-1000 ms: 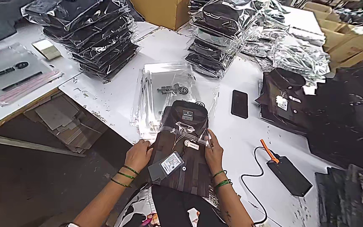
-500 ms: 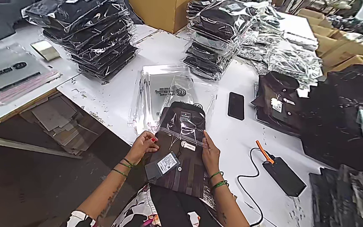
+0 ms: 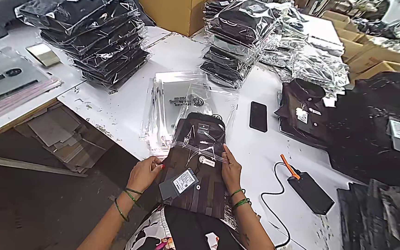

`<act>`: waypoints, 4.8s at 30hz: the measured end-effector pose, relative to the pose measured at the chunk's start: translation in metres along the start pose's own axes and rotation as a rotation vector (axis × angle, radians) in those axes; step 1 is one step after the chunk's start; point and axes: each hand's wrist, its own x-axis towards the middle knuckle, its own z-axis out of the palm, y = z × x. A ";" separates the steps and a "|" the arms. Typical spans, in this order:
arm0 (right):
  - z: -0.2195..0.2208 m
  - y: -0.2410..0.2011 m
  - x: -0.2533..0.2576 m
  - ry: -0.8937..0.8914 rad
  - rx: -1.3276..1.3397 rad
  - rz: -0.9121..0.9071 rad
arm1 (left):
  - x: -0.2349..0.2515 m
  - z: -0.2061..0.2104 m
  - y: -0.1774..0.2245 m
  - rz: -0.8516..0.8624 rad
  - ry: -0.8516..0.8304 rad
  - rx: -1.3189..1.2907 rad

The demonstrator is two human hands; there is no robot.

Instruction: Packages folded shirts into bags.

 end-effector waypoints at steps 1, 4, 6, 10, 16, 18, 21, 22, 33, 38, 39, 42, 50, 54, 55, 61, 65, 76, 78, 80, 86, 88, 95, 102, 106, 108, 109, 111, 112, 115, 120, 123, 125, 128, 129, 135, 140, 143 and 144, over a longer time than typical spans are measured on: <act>0.000 0.000 0.000 -0.002 -0.001 0.000 | -0.001 -0.004 0.004 -0.020 -0.010 0.031; -0.001 0.000 0.001 -0.007 0.001 0.008 | -0.005 -0.004 0.016 0.162 0.121 0.055; 0.000 0.001 0.003 -0.010 -0.010 0.006 | -0.002 0.003 0.023 0.293 0.130 0.023; -0.003 0.008 0.011 -0.037 0.001 -0.017 | 0.008 0.019 0.017 0.346 -0.106 -0.067; -0.003 0.009 0.011 -0.033 0.020 -0.014 | 0.018 0.048 0.003 0.518 0.030 -0.606; -0.002 0.008 0.011 -0.036 0.017 -0.011 | 0.025 0.062 0.016 0.414 0.231 -0.804; -0.004 0.008 0.011 -0.036 0.010 -0.014 | 0.038 0.069 0.040 0.252 0.481 -0.849; -0.004 0.008 0.011 -0.035 0.014 -0.015 | 0.043 0.068 0.044 0.240 0.513 -0.781; -0.035 -0.014 -0.039 -0.216 0.160 0.147 | -0.038 0.084 0.024 0.094 0.400 -1.101; -0.056 -0.028 -0.096 -0.221 0.507 0.456 | -0.096 0.067 -0.013 0.055 0.214 -0.815; -0.055 -0.037 -0.098 -0.150 0.652 0.633 | -0.097 0.066 -0.015 0.019 0.162 -0.851; -0.050 -0.058 -0.092 0.106 1.001 0.996 | -0.087 0.054 -0.004 -0.280 -0.073 -1.110; -0.042 -0.077 -0.081 0.019 1.451 1.101 | -0.071 0.055 -0.003 0.454 -0.678 -1.233; -0.043 -0.086 -0.060 0.045 1.413 1.100 | -0.055 0.084 0.004 0.876 0.078 -0.139; -0.044 -0.088 -0.060 0.062 1.380 1.092 | -0.050 0.091 0.008 0.839 0.168 -0.023; -0.040 -0.088 -0.097 -0.054 1.386 1.063 | -0.054 0.096 0.020 0.644 0.052 -0.005; 0.001 -0.093 -0.068 -0.056 1.236 0.991 | -0.050 0.099 0.022 0.751 0.210 0.262; -0.007 -0.132 -0.019 0.157 0.799 0.407 | -0.047 0.072 0.021 1.091 -0.237 0.015; -0.026 -0.134 -0.018 0.104 0.320 0.134 | -0.052 0.054 0.028 1.048 -0.512 -0.049; -0.029 -0.128 -0.010 0.041 -0.090 -0.134 | -0.056 0.043 0.023 0.981 -0.643 -0.139; 0.022 -0.076 -0.033 -0.296 -0.629 -0.200 | -0.062 0.055 0.019 1.080 -0.255 -0.083; 0.027 -0.055 -0.049 -0.285 -0.624 -0.331 | -0.062 0.050 0.034 0.839 -0.361 0.173; 0.029 -0.026 -0.043 -0.212 -0.539 -0.419 | -0.052 0.042 0.058 0.432 -0.667 0.561; 0.031 -0.022 -0.036 -0.222 -0.422 -0.392 | -0.020 0.000 0.095 0.744 -0.613 0.342; 0.032 -0.021 -0.040 -0.184 -0.437 -0.434 | 0.054 0.018 0.155 1.034 -0.074 0.207; 0.031 -0.023 -0.039 -0.215 -0.521 -0.419 | 0.092 0.040 0.154 0.958 -0.178 0.362; 0.028 -0.024 -0.039 -0.238 -0.554 -0.383 | 0.098 0.051 0.143 0.934 -0.231 0.405; 0.020 -0.024 -0.040 -0.223 -0.571 -0.354 | 0.091 0.068 0.109 0.968 -0.197 0.383; 0.017 -0.022 -0.043 -0.207 -0.568 -0.336 | 0.085 0.072 0.092 0.992 -0.150 0.368; 0.001 -0.011 -0.057 -0.208 -0.573 -0.294 | 0.075 0.085 0.065 1.031 -0.019 0.357; -0.034 0.002 -0.087 0.090 -0.335 -0.237 | 0.078 0.094 0.061 1.067 0.132 0.418; -0.048 -0.002 -0.063 0.358 -0.290 -0.049 | 0.076 0.095 0.061 1.071 0.157 0.436; -0.052 -0.004 -0.020 0.340 -0.236 0.158 | 0.075 0.095 0.062 1.070 0.159 0.443; -0.046 0.016 0.055 0.272 -0.222 0.417 | 0.074 0.095 0.062 1.070 0.174 0.451; -0.043 0.027 0.075 0.271 -0.269 0.464 | 0.074 0.095 0.062 1.071 0.182 0.454; -0.033 0.042 0.104 0.171 -0.232 0.492 | 0.070 0.092 0.063 1.060 0.156 0.468; -0.033 0.032 0.088 0.142 -0.227 0.365 | 0.070 0.089 0.066 1.049 0.085 0.458; -0.034 -0.017 0.047 0.093 -0.258 0.075 | 0.070 0.085 0.068 1.041 0.045 0.451; -0.033 -0.032 0.024 0.018 -0.266 -0.073 | 0.071 0.086 0.068 1.038 0.044 0.453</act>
